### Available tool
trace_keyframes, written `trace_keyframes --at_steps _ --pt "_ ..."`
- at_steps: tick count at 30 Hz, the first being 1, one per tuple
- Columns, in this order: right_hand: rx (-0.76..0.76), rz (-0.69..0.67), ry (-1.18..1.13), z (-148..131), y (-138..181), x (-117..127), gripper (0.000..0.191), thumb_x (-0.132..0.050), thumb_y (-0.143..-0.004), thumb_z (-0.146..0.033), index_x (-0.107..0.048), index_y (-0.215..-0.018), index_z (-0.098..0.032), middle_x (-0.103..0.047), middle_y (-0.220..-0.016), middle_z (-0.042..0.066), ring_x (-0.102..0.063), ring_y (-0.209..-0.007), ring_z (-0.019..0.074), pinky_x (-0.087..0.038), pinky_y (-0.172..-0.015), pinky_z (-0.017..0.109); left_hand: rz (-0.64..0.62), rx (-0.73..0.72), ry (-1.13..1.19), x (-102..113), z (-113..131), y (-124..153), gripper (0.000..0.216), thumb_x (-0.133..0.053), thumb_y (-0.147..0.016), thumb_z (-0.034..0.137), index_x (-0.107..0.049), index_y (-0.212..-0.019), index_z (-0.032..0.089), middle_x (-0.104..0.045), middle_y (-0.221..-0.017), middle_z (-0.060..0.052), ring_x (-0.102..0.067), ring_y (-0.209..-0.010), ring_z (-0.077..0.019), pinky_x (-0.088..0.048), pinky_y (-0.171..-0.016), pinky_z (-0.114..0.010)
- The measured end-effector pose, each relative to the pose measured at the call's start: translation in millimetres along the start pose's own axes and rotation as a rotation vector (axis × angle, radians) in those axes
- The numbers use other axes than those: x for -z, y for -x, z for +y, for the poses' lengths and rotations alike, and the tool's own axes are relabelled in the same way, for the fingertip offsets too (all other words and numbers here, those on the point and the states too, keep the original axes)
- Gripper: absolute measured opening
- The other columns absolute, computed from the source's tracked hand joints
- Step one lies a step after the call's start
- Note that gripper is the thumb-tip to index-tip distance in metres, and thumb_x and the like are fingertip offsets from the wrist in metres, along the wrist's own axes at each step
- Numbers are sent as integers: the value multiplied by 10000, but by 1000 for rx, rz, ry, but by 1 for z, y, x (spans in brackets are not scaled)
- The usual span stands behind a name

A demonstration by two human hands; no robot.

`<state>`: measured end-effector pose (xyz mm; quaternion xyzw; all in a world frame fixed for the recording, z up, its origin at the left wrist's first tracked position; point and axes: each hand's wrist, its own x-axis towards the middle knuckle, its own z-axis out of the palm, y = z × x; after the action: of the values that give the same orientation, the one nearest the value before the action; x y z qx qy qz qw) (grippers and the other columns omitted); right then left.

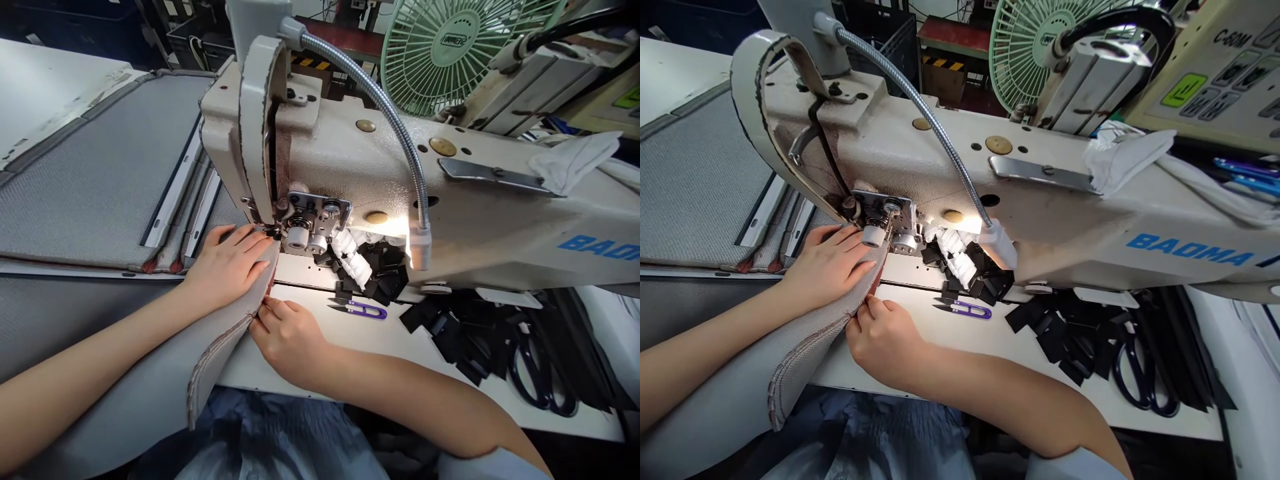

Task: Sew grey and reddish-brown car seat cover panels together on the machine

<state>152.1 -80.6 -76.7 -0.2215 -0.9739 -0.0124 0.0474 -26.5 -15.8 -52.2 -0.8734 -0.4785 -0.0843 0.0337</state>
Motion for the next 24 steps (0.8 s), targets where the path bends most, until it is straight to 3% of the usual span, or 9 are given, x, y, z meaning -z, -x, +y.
trace_keyframes --at_steps 5,10,18,21,24 --pt "-58 -11 -22 4 2 -1 247 -445 -980 -44 -642 -913 -177 -698 -895 52 -637 -932 184 -524 -883 306 -7 9 9 -3 -3 -5 278 -497 -980 266 -623 -1214 188 -669 -1227 -134 -570 -1211 -308 -359 -1061 -532" --pt "-117 134 -54 19 0 -5 160 -503 -989 -118 -663 -993 -130 -724 -1041 101 -629 -1078 197 -503 -980 324 -5 52 9 -9 -10 -20 232 -494 -966 283 -668 -1056 158 -709 -1088 -139 -621 -1100 -305 -362 -1062 -518" --pt "-219 155 -207 34 -6 -3 161 -524 -983 -159 -663 -903 -174 -721 -1016 77 -615 -1062 202 -484 -868 317 -51 42 -11 -17 -24 -40 319 -466 -953 267 -661 -1179 154 -707 -1140 -155 -617 -1144 -320 -364 -1063 -513" --pt "-222 153 -275 36 -8 7 172 -543 -975 -239 -677 -894 -167 -716 -986 85 -610 -1001 221 -448 -844 349 -131 -2 20 -5 -31 -39 333 -414 -973 247 -672 -1168 164 -712 -1168 -123 -591 -1203 -300 -338 -1095 -502" --pt "-192 119 -364 35 -15 16 124 -597 -938 -254 -679 -947 -161 -714 -936 76 -613 -936 212 -432 -832 343 -198 -80 98 30 -26 -17 423 -293 -1014 231 -664 -1217 219 -695 -1251 -37 -558 -1267 -257 -284 -1143 -496"
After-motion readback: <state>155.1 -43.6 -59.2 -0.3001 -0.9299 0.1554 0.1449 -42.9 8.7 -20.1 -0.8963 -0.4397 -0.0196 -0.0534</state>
